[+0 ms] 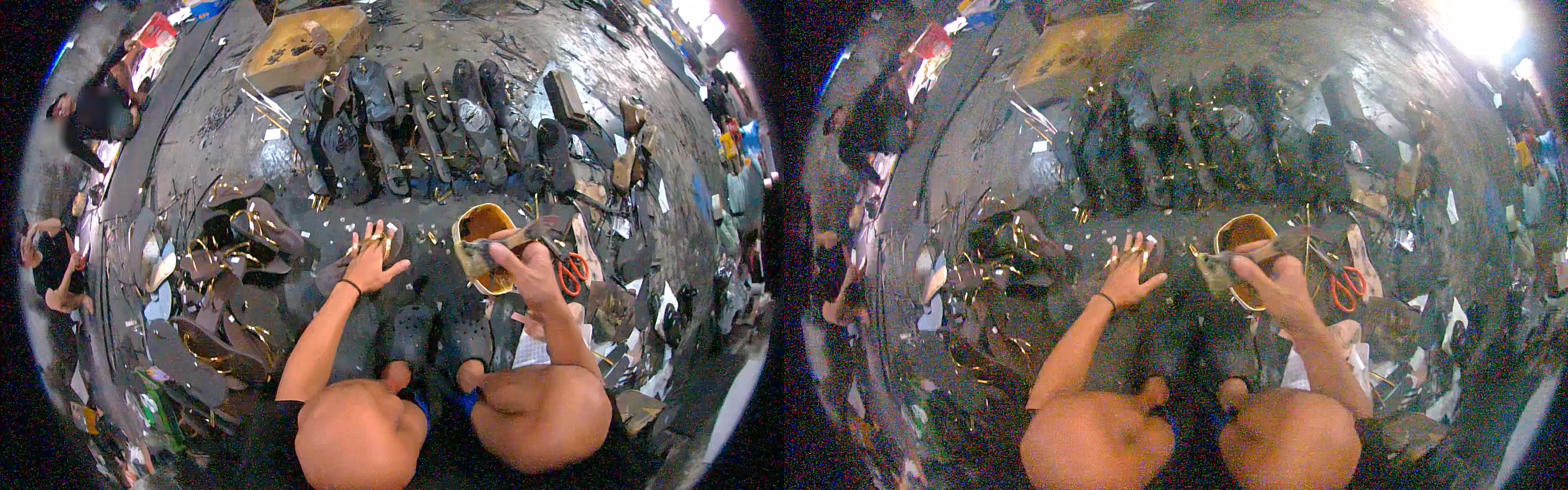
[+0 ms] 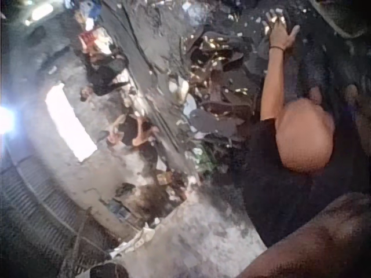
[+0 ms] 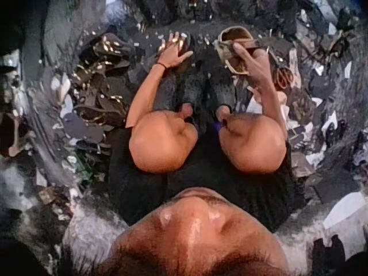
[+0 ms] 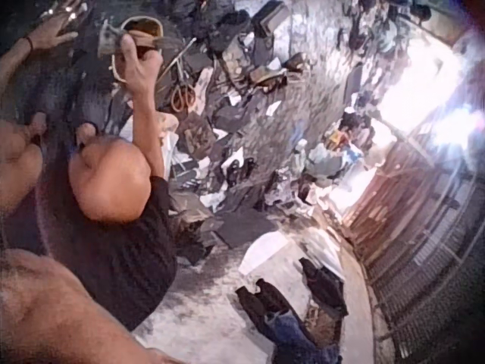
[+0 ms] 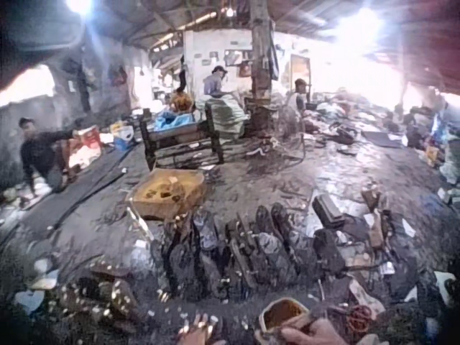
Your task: The person sits on the floor and repeatedly rubs the soles of black sandals with a small block, occasionally dipping the block into a yellow container. They handle multiple sandals one at a time, turning them over and placing them back on the floor.
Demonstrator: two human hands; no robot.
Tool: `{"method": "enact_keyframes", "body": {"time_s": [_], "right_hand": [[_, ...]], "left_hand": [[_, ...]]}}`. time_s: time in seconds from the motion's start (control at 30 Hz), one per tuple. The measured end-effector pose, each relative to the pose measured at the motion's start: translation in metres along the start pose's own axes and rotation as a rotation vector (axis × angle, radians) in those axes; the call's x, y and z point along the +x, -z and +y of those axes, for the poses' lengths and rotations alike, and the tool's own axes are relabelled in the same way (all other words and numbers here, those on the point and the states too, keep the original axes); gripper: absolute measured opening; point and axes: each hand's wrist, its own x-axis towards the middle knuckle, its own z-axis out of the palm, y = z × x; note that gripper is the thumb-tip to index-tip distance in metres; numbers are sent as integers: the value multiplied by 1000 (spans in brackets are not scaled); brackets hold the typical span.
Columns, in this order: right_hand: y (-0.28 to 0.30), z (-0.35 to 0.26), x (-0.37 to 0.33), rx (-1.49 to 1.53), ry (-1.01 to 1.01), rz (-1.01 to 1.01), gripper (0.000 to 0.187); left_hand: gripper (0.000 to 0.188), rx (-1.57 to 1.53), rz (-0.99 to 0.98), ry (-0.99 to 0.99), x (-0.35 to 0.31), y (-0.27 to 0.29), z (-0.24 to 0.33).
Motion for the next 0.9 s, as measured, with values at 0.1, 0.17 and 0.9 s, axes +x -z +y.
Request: {"method": "enact_keyframes", "body": {"time_s": [0.1,0.17,0.9], "right_hand": [[-51,-14,21,61,252,-188,29],[-38,-17,42,-60,392,-43,30],[-77,-32,45,-233,867,153,19]], "left_hand": [[60,-393,270,-39,1,10,-77],[51,-1890,114,359,31,41,13],[55,-1848,471,315,-23,90,130]]}}
